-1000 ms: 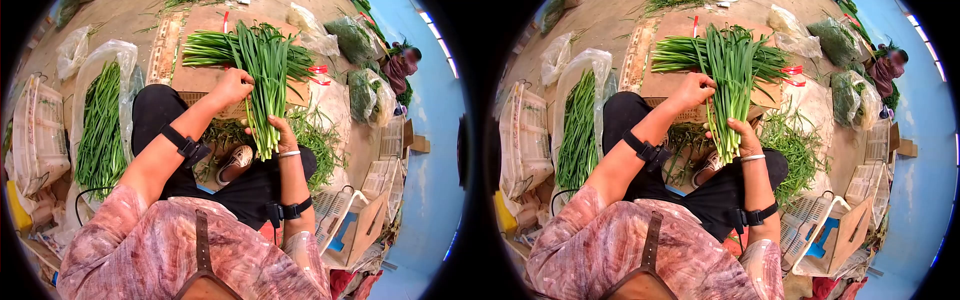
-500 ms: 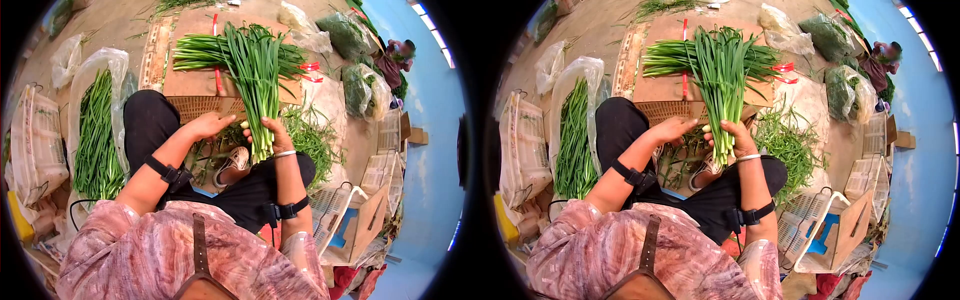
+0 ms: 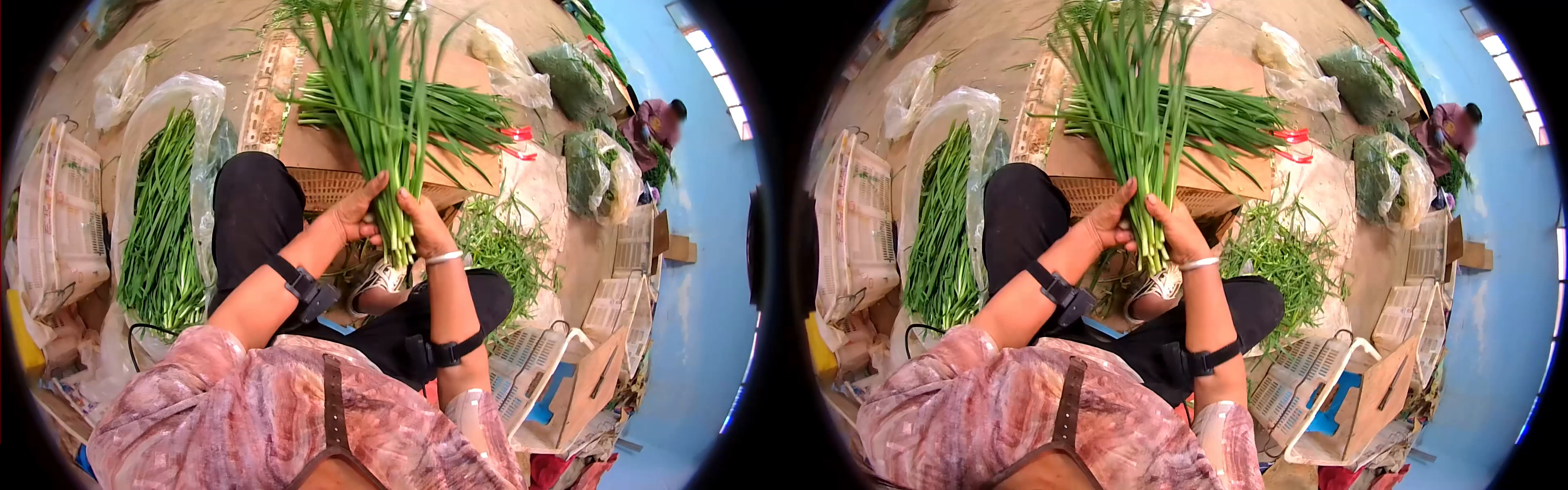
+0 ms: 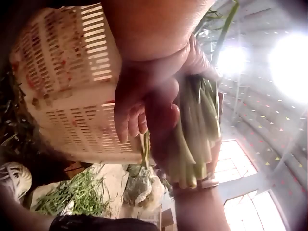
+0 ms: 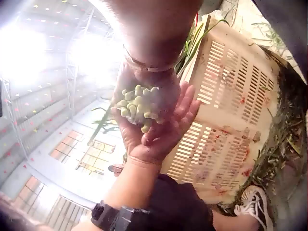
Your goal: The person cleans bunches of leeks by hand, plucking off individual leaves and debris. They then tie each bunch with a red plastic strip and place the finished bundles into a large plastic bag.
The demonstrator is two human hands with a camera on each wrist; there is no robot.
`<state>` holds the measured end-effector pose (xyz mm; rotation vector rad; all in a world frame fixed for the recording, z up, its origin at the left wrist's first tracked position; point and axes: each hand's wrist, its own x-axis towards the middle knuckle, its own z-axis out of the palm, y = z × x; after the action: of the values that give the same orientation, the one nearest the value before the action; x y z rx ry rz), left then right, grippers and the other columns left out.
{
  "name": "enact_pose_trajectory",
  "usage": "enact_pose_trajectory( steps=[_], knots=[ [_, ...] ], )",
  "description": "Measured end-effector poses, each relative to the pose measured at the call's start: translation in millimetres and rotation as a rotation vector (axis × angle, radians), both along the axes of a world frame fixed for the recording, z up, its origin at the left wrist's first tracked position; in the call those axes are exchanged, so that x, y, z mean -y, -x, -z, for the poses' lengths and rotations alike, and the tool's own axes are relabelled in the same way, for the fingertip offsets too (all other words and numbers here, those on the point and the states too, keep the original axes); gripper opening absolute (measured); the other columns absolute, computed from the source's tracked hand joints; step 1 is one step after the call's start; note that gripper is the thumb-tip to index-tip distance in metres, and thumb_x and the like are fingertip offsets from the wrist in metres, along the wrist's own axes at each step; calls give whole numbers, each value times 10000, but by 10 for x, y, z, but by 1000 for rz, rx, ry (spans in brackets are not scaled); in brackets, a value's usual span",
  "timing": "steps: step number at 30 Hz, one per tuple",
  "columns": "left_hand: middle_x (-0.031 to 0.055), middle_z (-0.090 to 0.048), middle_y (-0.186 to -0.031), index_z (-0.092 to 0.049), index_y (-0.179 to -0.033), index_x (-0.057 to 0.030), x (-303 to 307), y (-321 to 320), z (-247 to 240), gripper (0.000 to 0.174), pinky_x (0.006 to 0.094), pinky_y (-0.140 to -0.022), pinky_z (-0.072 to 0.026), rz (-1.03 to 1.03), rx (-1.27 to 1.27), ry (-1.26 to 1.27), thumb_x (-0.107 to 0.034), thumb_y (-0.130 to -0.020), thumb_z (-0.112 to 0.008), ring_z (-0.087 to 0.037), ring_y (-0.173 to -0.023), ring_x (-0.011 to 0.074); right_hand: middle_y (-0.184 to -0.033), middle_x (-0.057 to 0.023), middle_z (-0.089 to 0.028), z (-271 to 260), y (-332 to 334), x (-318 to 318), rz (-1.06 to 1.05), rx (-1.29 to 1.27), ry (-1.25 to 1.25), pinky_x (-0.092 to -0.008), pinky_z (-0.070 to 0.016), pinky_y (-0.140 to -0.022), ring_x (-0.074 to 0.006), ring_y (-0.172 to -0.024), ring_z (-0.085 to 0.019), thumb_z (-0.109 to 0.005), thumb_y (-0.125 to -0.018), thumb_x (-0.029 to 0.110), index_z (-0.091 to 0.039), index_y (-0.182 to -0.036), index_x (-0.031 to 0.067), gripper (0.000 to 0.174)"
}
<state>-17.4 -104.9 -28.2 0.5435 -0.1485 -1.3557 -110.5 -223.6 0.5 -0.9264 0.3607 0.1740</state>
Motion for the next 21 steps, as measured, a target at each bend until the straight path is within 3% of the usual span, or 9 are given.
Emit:
enact_pose_trajectory(
  steps=[1,4,6,7,9,11,13,17,21],
  knots=[
    [61,-592,-554,-594,-903,-60,-10,11,267,572,221,-252,-390,20,-50,-17,-612,-752,-607,-451,-273,121,-950,-172,-611,64,8,6,16,-58,59,-331,-572,-544,-235,-736,-655,-579,-874,385,-371,-1262,29,567],
    [81,-655,-743,-584,-1035,-79,-15,78,445,615,304,-435,-526,221,-154,289,-607,-725,-639,-611,-503,165,-986,-150,-602,190,69,-18,73,-79,305,-287,-551,-588,-197,-831,-637,-561,-883,399,-294,-1345,13,658],
    [103,-639,-1030,-530,-1186,-93,48,180,248,728,418,-788,-536,-114,-218,149,-592,-679,-687,-636,-904,229,-955,-132,-601,541,95,99,370,122,1034,-267,-527,-606,-174,-902,-612,-540,-889,414,-182,-1396,-26,761],
    [103,-639,-1030,-530,-1186,-93,75,161,279,728,418,-788,-536,-116,-219,153,-592,-679,-687,-636,-904,229,-955,-132,-601,398,130,97,367,122,1038,-267,-527,-606,-174,-902,-612,-540,-889,414,-182,-1396,-26,761],
    [94,-559,-1211,-484,-1257,-87,102,138,397,818,472,-992,-398,6,-248,379,-579,-646,-716,-516,-1142,257,-975,-151,-607,-230,268,1,183,-164,1001,-320,-525,-608,-209,-811,-637,-531,-889,418,-73,-1406,-62,841],
    [138,-552,-1216,-473,-1264,-76,91,162,295,844,476,-987,-404,-1,-299,380,-576,-632,-725,-536,-1120,283,-870,-147,-650,-455,315,-23,150,-324,1067,-354,-505,-604,-280,-626,-640,-555,-874,394,-126,-1391,-65,814],
    [188,-507,-1262,-437,-1296,-66,96,169,218,885,501,-989,-392,-17,-262,451,-574,-633,-727,-509,-1152,325,-737,-117,-626,-510,367,1,147,-283,1609,-350,-487,-563,-265,-602,-621,-610,-843,332,-328,-1326,-35,668],
    [183,-504,-1267,-441,-1298,-92,43,214,208,864,550,-973,-393,-73,-302,343,-542,-628,-749,-488,-1170,348,-705,-132,-580,-713,178,-178,379,-113,1593,-375,-466,-622,-293,-697,-593,-692,-766,190,-572,-1078,19,375],
    [123,-600,-1123,-527,-1185,-69,69,237,380,709,423,-956,-445,-138,-360,270,-481,-657,-759,-574,-1056,256,-794,-205,-605,-433,-100,-224,133,18,1532,-414,-466,-688,-362,-767,-583,-669,-759,161,-635,-853,-5,194]
  ],
)
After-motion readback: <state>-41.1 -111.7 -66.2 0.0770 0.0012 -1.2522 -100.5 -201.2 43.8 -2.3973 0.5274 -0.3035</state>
